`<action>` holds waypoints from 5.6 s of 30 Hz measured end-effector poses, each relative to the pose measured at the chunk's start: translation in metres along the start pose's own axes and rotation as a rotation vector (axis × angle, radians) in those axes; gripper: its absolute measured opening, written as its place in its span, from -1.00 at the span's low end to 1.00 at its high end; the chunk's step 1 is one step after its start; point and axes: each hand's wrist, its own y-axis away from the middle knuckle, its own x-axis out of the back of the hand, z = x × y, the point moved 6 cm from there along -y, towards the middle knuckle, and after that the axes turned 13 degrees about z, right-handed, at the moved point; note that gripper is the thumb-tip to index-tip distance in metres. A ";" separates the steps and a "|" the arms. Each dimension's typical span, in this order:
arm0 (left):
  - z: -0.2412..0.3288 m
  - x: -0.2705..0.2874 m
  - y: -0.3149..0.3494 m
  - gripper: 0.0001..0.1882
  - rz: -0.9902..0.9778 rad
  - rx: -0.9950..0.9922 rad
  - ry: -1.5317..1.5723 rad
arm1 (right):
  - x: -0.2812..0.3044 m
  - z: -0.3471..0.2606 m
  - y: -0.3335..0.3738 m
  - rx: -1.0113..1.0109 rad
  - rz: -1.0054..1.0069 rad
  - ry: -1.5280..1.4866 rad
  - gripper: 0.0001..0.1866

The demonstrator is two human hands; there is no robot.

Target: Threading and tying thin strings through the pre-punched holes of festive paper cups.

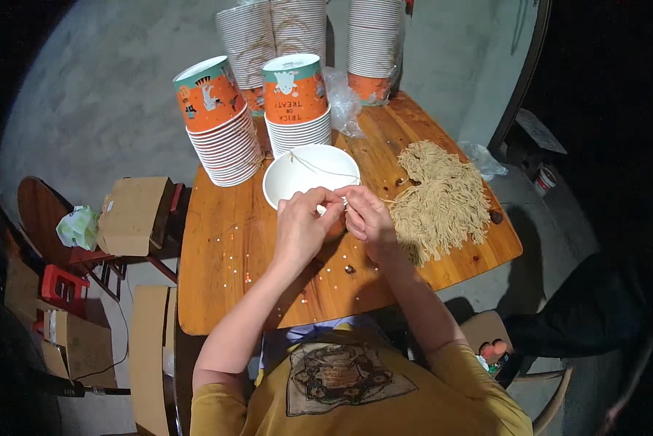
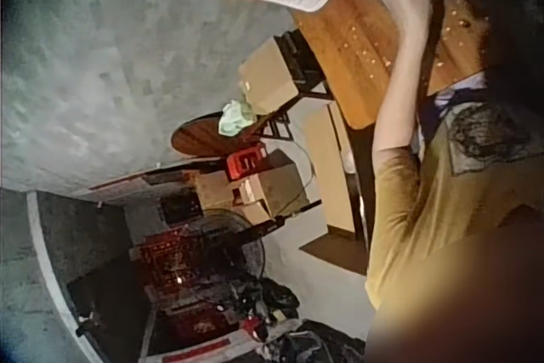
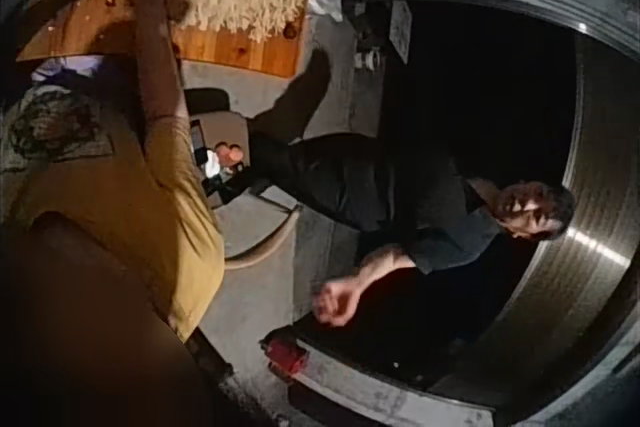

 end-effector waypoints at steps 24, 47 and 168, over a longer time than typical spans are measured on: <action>-0.009 -0.032 -0.052 -0.91 -0.797 0.488 0.409 | -0.021 -0.095 -0.011 0.186 -0.212 0.911 -0.90; -0.029 -0.056 -0.025 -0.85 -0.947 0.641 0.549 | -0.002 -0.070 -0.028 0.296 -0.186 0.814 -0.83; -0.007 -0.069 -0.045 -0.72 -0.829 0.553 0.532 | 0.030 -0.066 0.014 0.630 0.253 0.936 -0.86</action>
